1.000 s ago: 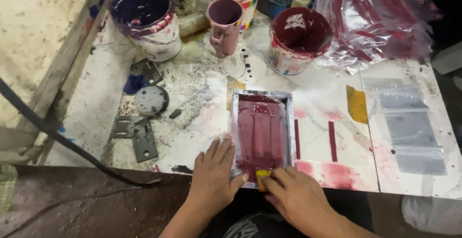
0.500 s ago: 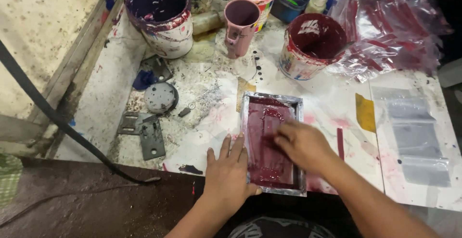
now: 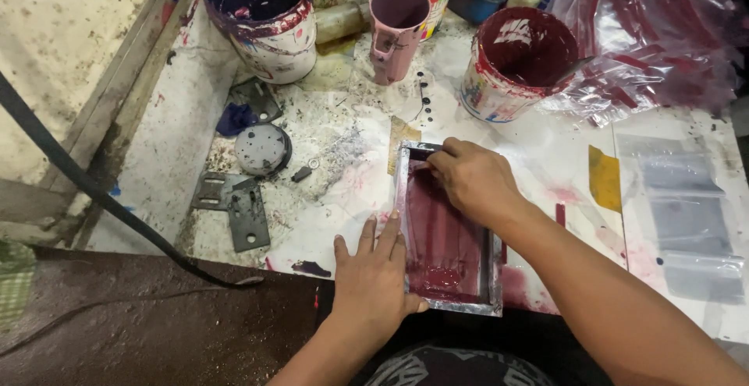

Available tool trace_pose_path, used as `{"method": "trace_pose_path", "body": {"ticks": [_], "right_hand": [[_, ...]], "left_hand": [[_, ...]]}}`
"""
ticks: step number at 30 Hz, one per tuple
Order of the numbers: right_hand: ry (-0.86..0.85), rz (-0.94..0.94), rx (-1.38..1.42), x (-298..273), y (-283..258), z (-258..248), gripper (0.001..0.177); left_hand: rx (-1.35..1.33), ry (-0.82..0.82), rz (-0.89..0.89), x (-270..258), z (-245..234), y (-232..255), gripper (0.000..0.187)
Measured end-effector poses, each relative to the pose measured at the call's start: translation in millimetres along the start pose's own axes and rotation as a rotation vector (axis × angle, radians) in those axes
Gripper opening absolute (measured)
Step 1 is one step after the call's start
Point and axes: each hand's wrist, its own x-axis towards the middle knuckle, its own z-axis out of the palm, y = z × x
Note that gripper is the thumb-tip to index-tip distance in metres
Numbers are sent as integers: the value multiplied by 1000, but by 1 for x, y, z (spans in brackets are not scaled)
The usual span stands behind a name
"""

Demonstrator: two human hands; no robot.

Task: The person stirs dark red ink in a container using a stick, then pours it into a rectangular metal tray. They spread the ink evenly across the tray with their fingers and place a clear plastic sheet over a white surface on the table.

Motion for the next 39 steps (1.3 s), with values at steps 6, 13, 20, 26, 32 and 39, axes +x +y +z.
{"method": "trace_pose_path", "body": {"ticks": [6,13,20,26,32,39], "right_hand": [[30,-2,-9,-2,1,5,9],[-39,-81,37,-24,-14,-9,9],[-265,-202,126,-109,-54,-35,12],[-296,-107,216,-109,-46,-46,14],[-389,509,234,-35,-27,-67,19],[-70,185,13,-25,30,11,12]], "left_hand": [[5,43,29,-4,2,-2,102],[24,-13,3,-3,0,1,105],[23,176,50,-3,20,-5,104],[30,5,15,-9,-9,1,100],[53,-98,-7,-11,-20,5,102],[27,-25,9,-5,-5,0,105]]}}
